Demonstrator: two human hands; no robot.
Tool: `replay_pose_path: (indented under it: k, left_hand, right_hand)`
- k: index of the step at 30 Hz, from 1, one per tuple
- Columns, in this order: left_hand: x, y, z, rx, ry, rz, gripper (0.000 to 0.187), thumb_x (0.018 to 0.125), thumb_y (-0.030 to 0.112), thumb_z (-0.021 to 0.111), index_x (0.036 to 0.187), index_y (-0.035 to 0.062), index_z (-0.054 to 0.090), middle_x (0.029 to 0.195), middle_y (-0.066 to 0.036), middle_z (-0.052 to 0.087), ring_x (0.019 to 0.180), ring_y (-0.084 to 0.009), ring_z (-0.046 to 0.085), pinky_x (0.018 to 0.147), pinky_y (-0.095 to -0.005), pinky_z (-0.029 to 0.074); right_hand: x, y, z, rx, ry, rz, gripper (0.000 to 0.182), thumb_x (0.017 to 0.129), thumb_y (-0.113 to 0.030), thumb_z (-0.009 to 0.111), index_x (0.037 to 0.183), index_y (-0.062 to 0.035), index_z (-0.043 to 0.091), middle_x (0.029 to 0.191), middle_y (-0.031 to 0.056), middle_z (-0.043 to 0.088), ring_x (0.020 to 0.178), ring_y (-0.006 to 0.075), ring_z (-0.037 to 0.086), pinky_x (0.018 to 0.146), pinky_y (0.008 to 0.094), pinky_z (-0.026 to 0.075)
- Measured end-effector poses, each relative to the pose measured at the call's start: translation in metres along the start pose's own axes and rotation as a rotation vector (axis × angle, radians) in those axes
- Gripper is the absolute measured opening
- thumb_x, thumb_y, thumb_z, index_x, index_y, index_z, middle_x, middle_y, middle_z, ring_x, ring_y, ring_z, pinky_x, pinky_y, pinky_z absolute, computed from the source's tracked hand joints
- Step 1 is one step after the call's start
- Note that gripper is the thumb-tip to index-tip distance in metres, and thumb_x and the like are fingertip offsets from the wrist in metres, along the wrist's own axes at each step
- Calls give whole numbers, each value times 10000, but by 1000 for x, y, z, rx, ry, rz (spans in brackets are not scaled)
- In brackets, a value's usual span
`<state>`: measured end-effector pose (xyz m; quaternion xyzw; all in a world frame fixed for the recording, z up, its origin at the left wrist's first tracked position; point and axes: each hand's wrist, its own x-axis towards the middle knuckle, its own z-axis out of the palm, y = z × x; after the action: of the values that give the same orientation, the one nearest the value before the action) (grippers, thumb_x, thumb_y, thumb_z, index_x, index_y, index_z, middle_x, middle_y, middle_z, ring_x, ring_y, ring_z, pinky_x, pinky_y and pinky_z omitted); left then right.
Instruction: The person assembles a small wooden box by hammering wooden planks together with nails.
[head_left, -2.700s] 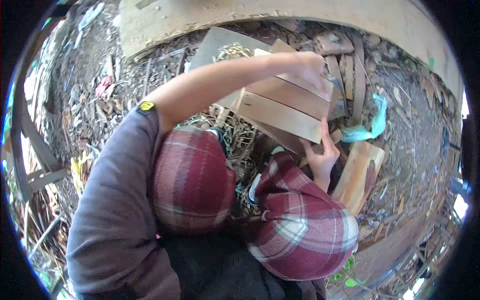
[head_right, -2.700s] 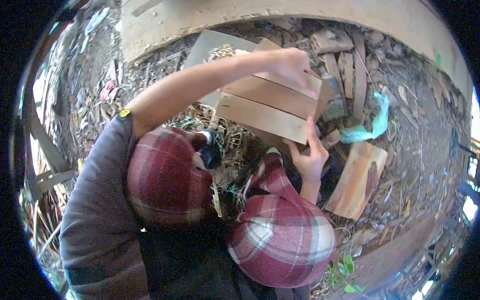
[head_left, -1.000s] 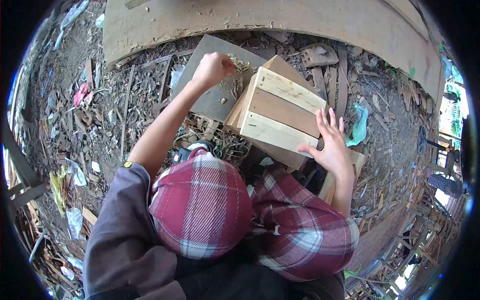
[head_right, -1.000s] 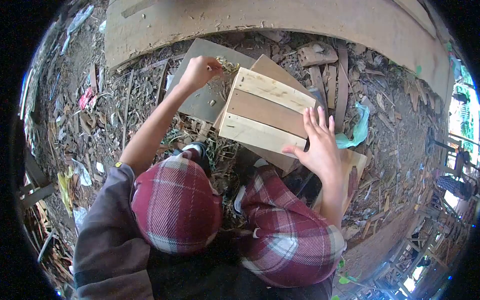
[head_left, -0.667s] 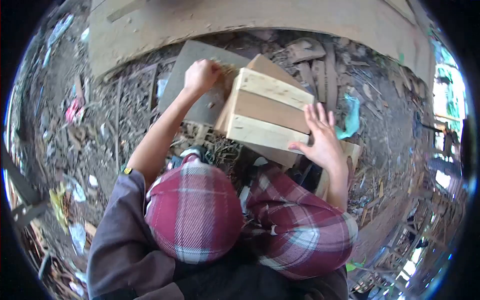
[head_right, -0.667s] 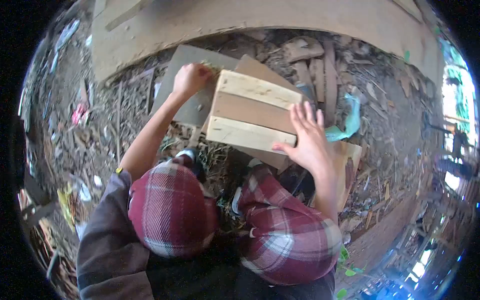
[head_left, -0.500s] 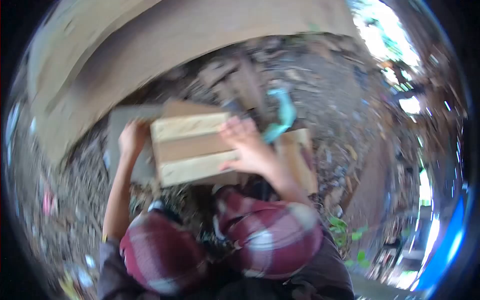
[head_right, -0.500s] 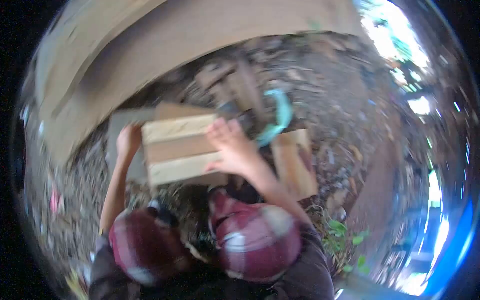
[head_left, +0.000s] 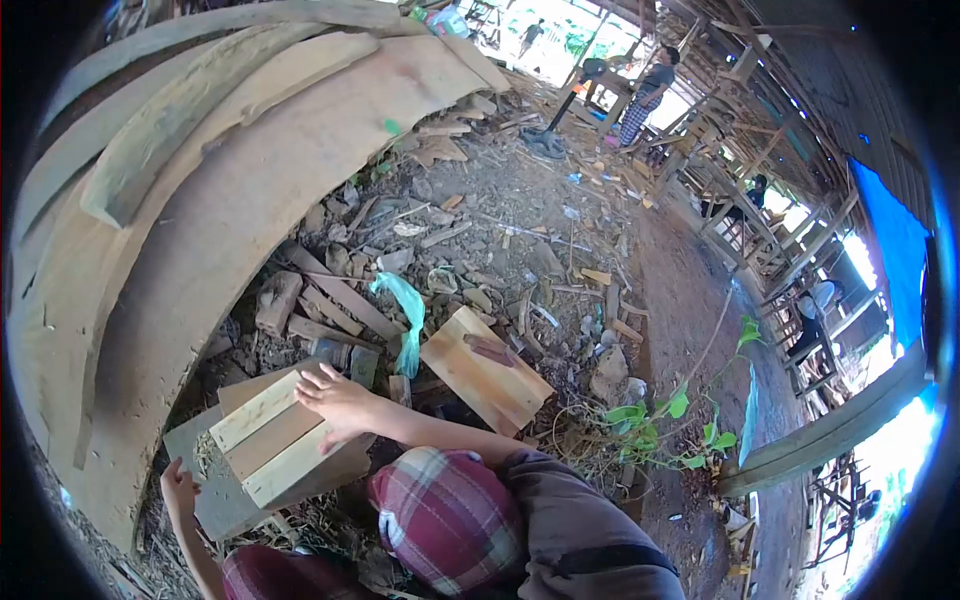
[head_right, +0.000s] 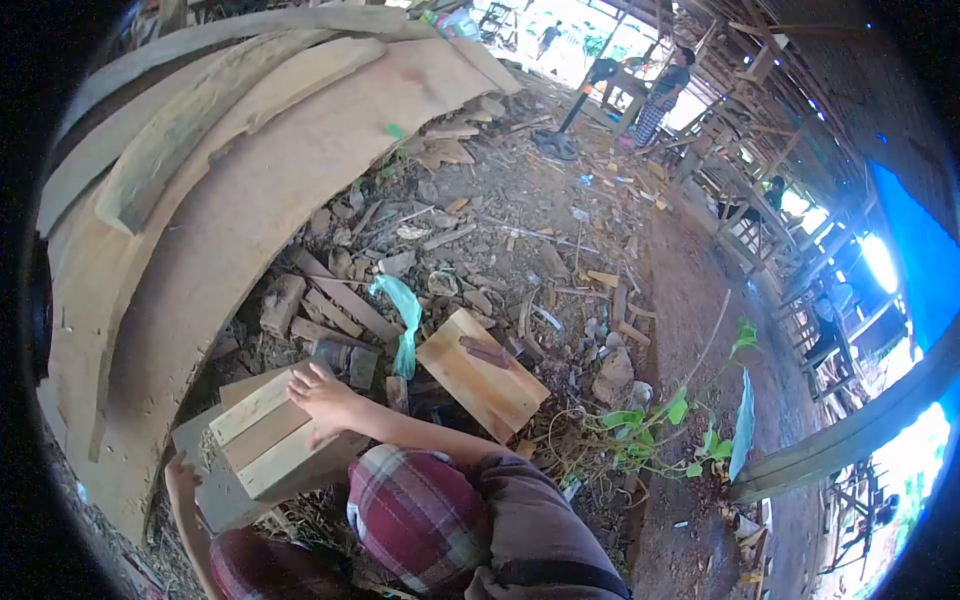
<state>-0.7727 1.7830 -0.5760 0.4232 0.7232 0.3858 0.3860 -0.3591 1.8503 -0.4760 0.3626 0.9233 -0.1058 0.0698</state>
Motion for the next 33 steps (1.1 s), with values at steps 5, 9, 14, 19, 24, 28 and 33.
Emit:
replay_pose_path:
  k: [5, 9, 14, 19, 24, 28, 33]
  left_hand:
    - [-29, 90, -19, -80, -47, 156, 126, 864, 62, 566, 884, -36, 642, 681, -29, 575, 553, -80, 524, 524, -232, 445]
    - [-59, 211, 0, 112, -195, 364, 193, 857, 138, 656, 716, 5, 658, 627, -20, 608, 594, -67, 538, 554, -230, 419]
    - [-47, 280, 63, 58, -643, 466, 221, 827, 178, 699, 957, 0, 682, 826, -42, 681, 739, -89, 623, 680, -236, 512]
    - [-33, 250, 154, -4, -410, 288, 218, 824, 176, 713, 976, 22, 693, 836, -24, 687, 722, -69, 606, 632, -215, 481]
    - [-34, 191, 206, -213, -190, 317, 181, 866, 150, 666, 983, 15, 695, 885, -12, 695, 709, -53, 581, 644, -212, 478]
    - [-32, 170, 210, -70, -68, 379, 168, 857, 127, 661, 974, 14, 703, 903, -45, 709, 735, -80, 615, 696, -238, 497]
    - [-43, 172, 217, 101, 53, 498, 153, 817, 130, 679, 948, 62, 720, 872, -102, 709, 760, -158, 671, 705, -269, 517]
  right_hand:
    - [1, -2, 1, 8, -11, 13, 1162, 641, -727, 618, 1418, 53, 247, 1491, 192, 257, 1418, 323, 135, 1153, 500, 43]
    - [0, -4, -9, -109, 16, -16, 1080, 621, -668, 684, 1371, 31, 346, 1429, 180, 352, 1375, 335, 222, 1140, 488, 127]
    - [-2, -5, -10, -105, -14, 34, 1052, 687, -703, 587, 1426, -14, 295, 1492, 176, 269, 1407, 329, 170, 1136, 504, 101]
    - [-3, -1, -8, -80, -24, 38, 1059, 730, -752, 504, 1451, -26, 231, 1498, 141, 272, 1418, 315, 140, 1149, 504, 66]
    - [-7, 7, 3, 33, 112, 7, 1042, 681, -701, 609, 1410, -15, 320, 1462, 152, 334, 1410, 321, 165, 1140, 526, 110]
    - [-10, 11, 9, 168, 249, 7, 915, 626, -619, 713, 1294, -29, 504, 1400, 146, 431, 1392, 333, 215, 1133, 544, 123]
    - [-10, 15, 18, 256, 327, 21, 938, 563, -659, 730, 1249, -42, 565, 1394, 136, 444, 1384, 341, 233, 1137, 540, 117]
